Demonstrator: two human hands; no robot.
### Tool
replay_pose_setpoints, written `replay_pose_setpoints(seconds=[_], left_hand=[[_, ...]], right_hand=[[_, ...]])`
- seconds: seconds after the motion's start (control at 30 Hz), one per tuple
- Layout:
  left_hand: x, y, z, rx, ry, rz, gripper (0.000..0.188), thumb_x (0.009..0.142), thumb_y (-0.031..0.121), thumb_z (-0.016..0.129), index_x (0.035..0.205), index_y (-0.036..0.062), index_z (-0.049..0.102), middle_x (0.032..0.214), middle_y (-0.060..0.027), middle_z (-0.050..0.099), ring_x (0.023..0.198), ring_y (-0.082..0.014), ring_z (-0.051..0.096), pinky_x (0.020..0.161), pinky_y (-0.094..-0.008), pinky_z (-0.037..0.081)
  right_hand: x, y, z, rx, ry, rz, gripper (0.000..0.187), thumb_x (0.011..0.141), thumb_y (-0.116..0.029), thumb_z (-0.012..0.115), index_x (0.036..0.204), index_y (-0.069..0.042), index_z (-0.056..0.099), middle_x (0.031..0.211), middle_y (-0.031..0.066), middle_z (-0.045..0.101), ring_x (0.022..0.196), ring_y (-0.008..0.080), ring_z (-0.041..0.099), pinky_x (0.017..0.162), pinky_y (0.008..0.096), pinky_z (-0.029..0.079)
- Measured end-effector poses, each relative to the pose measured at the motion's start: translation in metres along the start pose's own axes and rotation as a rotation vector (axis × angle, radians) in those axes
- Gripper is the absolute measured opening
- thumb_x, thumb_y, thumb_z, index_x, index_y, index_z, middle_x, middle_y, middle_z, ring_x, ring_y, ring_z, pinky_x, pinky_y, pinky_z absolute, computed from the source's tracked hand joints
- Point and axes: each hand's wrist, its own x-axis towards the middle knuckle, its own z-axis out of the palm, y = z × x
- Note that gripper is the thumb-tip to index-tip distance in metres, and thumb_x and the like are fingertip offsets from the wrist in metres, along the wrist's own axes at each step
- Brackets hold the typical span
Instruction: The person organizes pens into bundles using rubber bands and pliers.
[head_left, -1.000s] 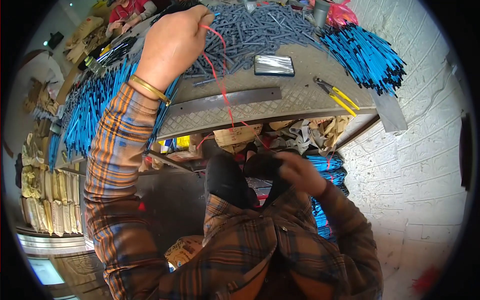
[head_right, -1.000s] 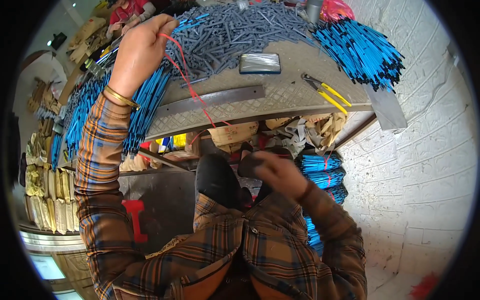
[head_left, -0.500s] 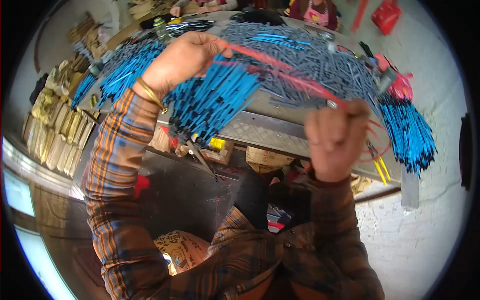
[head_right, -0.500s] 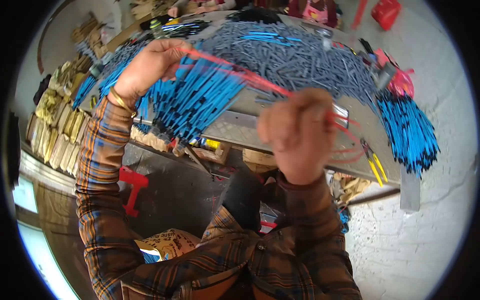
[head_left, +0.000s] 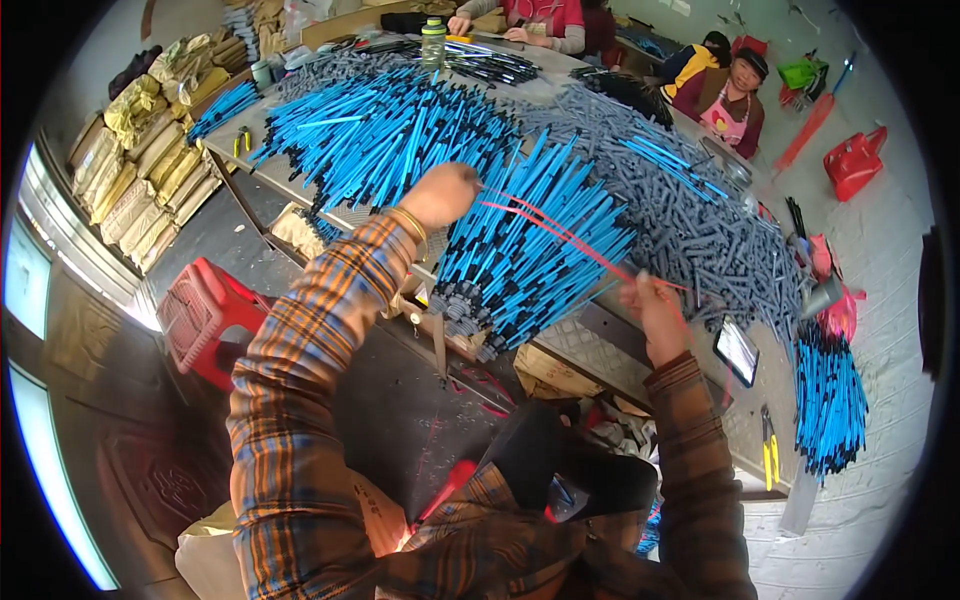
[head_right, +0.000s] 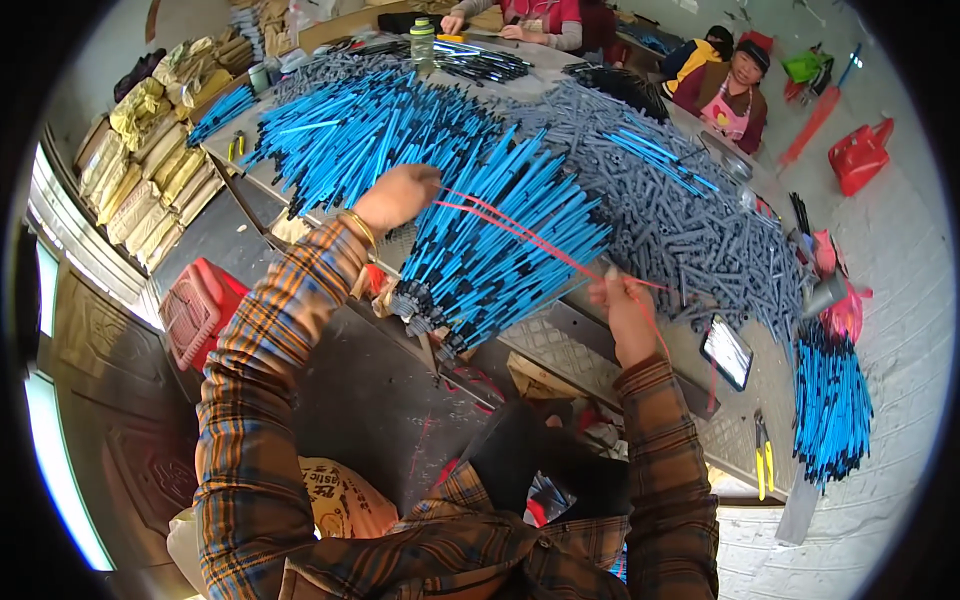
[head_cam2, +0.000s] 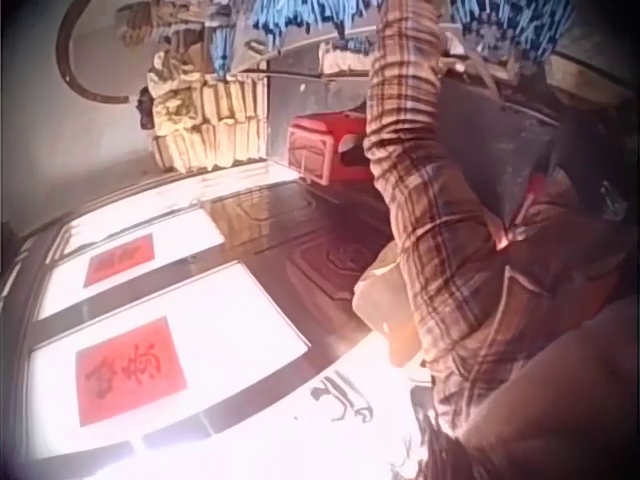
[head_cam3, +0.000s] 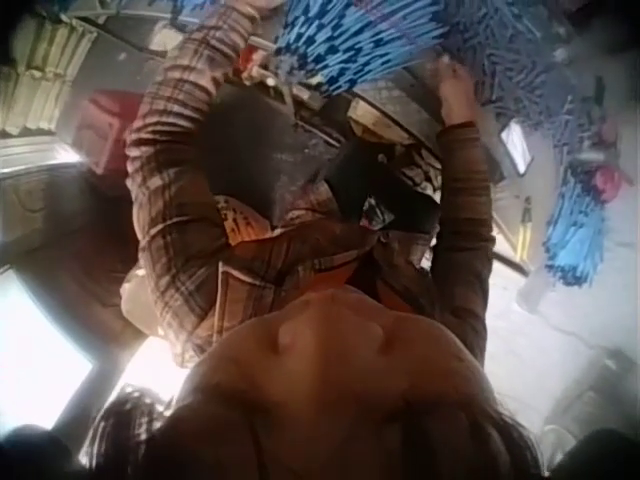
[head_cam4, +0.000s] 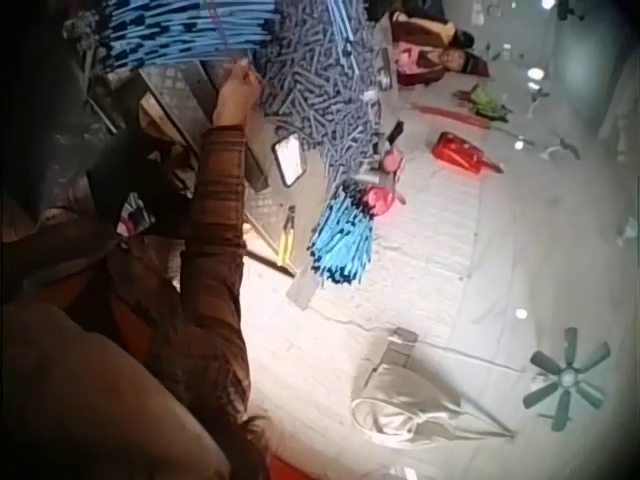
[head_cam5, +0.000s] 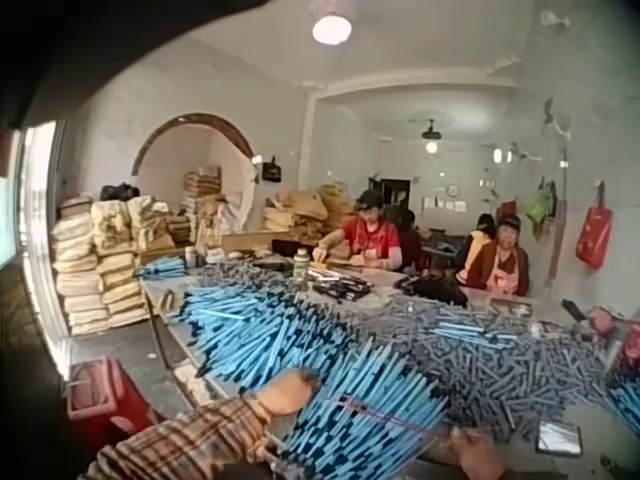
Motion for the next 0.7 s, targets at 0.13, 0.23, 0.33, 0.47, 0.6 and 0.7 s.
replay_pose_setpoints(seconds=[0.13,0.23,0.33,0.47,0.6,0.7], left_hand=[[-0.001,-0.018,0.021,-0.092,-0.093,-0.111,0.026,0.081,0.016,0.051,0.098,-0.0020,0.059,0.077,-0.0116,0.062,0.067,-0.0211,0.058,0.065,-0.0316,0.046],[-0.010,-0.003,0.031,0.139,-0.115,0.027,0.025,0.081,0.016,0.051,0.100,0.0010,0.059,0.079,-0.0141,0.062,0.070,-0.0287,0.058,0.068,-0.0328,0.046],[-0.036,0.011,0.047,0.008,-0.074,0.048,0.023,0.082,0.014,0.050,0.099,0.0021,0.059,0.083,-0.0163,0.061,0.074,-0.0336,0.057,0.071,-0.0348,0.046],[-0.044,0.020,0.051,-0.236,-0.158,0.011,0.022,0.082,0.011,0.051,0.099,0.0005,0.059,0.087,-0.0171,0.061,0.079,-0.0340,0.058,0.073,-0.0362,0.046],[-0.049,0.004,0.074,-0.403,0.137,0.013,0.024,0.082,0.010,0.053,0.103,-0.0017,0.056,0.089,-0.0180,0.061,0.081,-0.0360,0.057,0.075,-0.0375,0.046],[-0.044,0.007,0.084,-0.116,0.446,0.265,0.025,0.084,0.013,0.050,0.104,-0.0016,0.054,0.086,-0.0191,0.061,0.078,-0.0377,0.057,0.072,-0.0398,0.046]], right_hand=[[0.028,0.012,0.012,-0.227,-0.167,0.064,0.023,0.090,-0.024,0.049,0.082,-0.004,0.057,0.075,0.0058,0.062,0.066,0.0150,0.058,0.063,0.0282,0.047],[0.046,0.027,0.022,-0.295,-0.218,0.023,0.022,0.089,-0.021,0.047,0.084,-0.003,0.058,0.076,0.0073,0.062,0.064,0.0161,0.059,0.060,0.0282,0.048],[0.047,0.019,0.037,-0.335,-0.236,-0.014,0.021,0.089,-0.018,0.045,0.088,-0.002,0.058,0.077,0.0088,0.063,0.062,0.0175,0.060,0.056,0.0285,0.048],[0.046,0.018,0.039,-0.321,-0.207,-0.016,0.021,0.087,-0.014,0.042,0.091,-0.001,0.058,0.076,0.0107,0.063,0.060,0.0194,0.060,0.051,0.0291,0.048],[0.051,0.021,0.037,-0.255,-0.226,0.010,0.021,0.086,-0.010,0.040,0.092,0.001,0.057,0.073,0.0116,0.062,0.058,0.0198,0.060,0.048,0.0292,0.047],[0.046,0.014,0.036,-0.306,-0.229,0.003,0.020,0.085,-0.011,0.041,0.091,0.001,0.057,0.073,0.0117,0.062,0.059,0.0202,0.060,0.048,0.0297,0.047]])
